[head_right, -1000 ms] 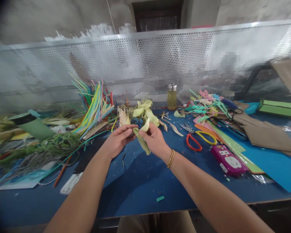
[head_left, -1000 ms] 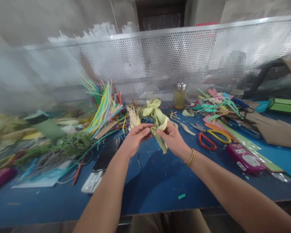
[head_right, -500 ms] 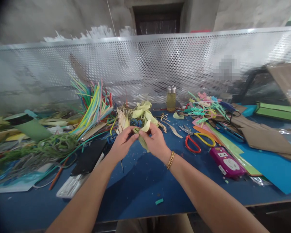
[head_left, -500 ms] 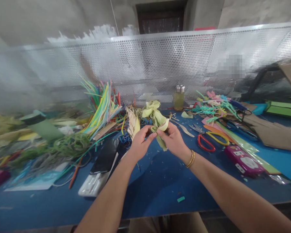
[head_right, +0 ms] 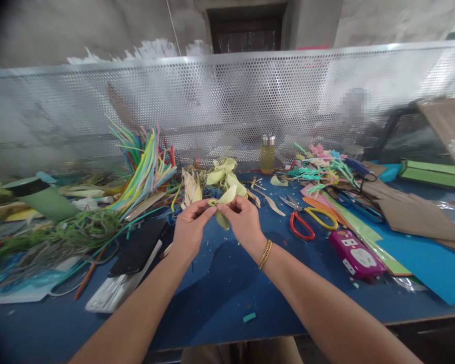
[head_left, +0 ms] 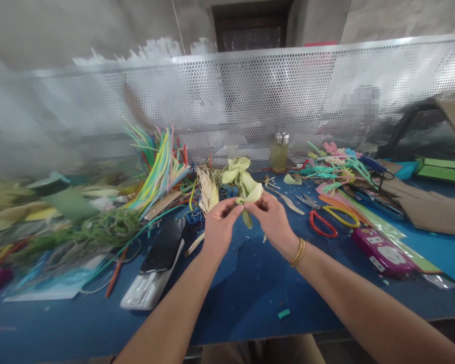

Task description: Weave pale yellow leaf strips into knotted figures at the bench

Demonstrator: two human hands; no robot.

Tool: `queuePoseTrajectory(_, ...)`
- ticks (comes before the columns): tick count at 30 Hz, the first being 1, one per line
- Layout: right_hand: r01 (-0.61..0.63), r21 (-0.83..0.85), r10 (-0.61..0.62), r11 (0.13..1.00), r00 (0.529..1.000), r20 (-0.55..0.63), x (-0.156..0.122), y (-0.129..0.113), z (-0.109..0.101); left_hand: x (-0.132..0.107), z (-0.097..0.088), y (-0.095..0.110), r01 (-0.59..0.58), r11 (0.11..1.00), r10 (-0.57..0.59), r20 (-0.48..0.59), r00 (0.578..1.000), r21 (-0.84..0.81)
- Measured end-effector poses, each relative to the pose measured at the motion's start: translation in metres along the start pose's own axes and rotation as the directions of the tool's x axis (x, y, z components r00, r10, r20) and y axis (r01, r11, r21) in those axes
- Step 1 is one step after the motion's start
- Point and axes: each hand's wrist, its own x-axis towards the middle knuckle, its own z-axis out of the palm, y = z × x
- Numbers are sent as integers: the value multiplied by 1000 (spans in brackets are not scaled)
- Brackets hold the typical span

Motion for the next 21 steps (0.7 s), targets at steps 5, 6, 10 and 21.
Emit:
queuePoseTrajectory(5,-65,87,60,994,996,62,-7,-3,7,2,0,-3,3,997,-9,-89,996,-75)
queuePoseTrajectory(6,-62,80,58,995,997,55,-9,-3,9,3,-1,-3,8,996,-18,-110,994,-86)
queuePoseTrajectory(10,62,-85,-59,995,998,39,-17,-1,12,7,-4,-6,42,996,-57,-198,979,-77)
queuePoseTrajectory(21,655,-491,-521,575,755,397,-8,-21,-10,12,-12,-3,121,992,-119,-70,990,28)
